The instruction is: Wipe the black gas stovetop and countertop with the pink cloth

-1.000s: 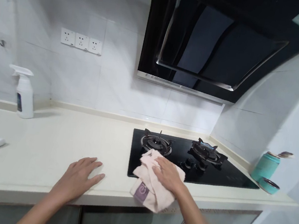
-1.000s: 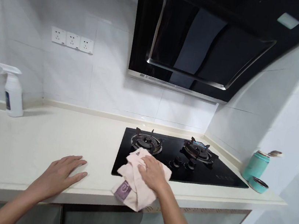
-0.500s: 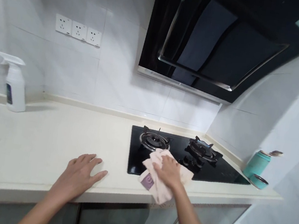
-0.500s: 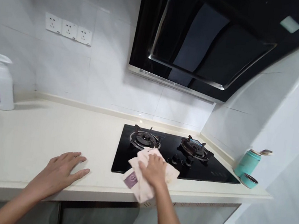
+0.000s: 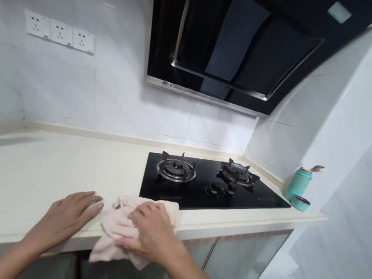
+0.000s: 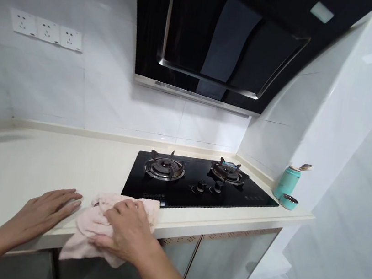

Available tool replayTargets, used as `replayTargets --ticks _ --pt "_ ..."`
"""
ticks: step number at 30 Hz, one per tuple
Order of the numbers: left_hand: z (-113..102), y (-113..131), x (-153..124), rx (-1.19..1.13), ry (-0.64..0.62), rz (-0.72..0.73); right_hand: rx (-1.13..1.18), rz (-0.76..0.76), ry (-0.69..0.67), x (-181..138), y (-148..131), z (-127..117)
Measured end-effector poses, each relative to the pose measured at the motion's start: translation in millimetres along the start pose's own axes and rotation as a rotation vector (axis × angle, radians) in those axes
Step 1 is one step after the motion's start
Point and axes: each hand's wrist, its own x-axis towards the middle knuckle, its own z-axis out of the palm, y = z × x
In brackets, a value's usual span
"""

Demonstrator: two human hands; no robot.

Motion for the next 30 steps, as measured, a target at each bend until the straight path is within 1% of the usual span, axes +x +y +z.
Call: replayTargets --ticks 2,5,8,10,13,15,17,19,21,22,25,28,30 --pt "-1 2 1 -0.032 -0.001 -0.054 -0.03 0.062 0.036 -28 29 -9" --pt "-2 5 2 -0.043 -0.014 -0.066 -0.094 0.249 0.098 -81 84 -26" --pt "-4 7 1 -0.029 -0.032 -0.064 -0.202 0.458 0.166 -141 153 -48" --pt "-6 9 0 -0.024 -0.036 -0.074 -0.304 0.649 0.192 -181 204 -66" --pt "-8 11 0 -0.017 -0.044 -0.082 -0.424 0.92 0.167 -232 271 -93" --pt "-8 12 0 -0.009 -0.054 -0.079 -0.474 1.102 0.148 -255 301 -108" --pt "-7 13 0 0.001 -0.061 -0.071 -0.488 1.245 0.133 -264 314 -119" --pt "-7 15 -1 0.009 -0.066 -0.06 -0.495 1.318 0.128 -261 312 -121" --pt "-7 17 -2 0.013 -0.072 -0.052 -0.508 1.304 0.132 -249 294 -115" --pt "-7 18 -2 0.012 -0.071 -0.055 -0.515 1.264 0.137 -241 280 -108" --pt "-7 21 -2 -0.014 -0.048 -0.079 -0.537 1.078 0.165 -206 224 -77" --pt "-5 22 -2 -0.049 -0.022 -0.095 -0.541 0.877 0.25 -158 152 -35" --pt "-5 23 -2 -0.06 -0.02 -0.098 -0.481 0.769 0.326 -121 102 -6"
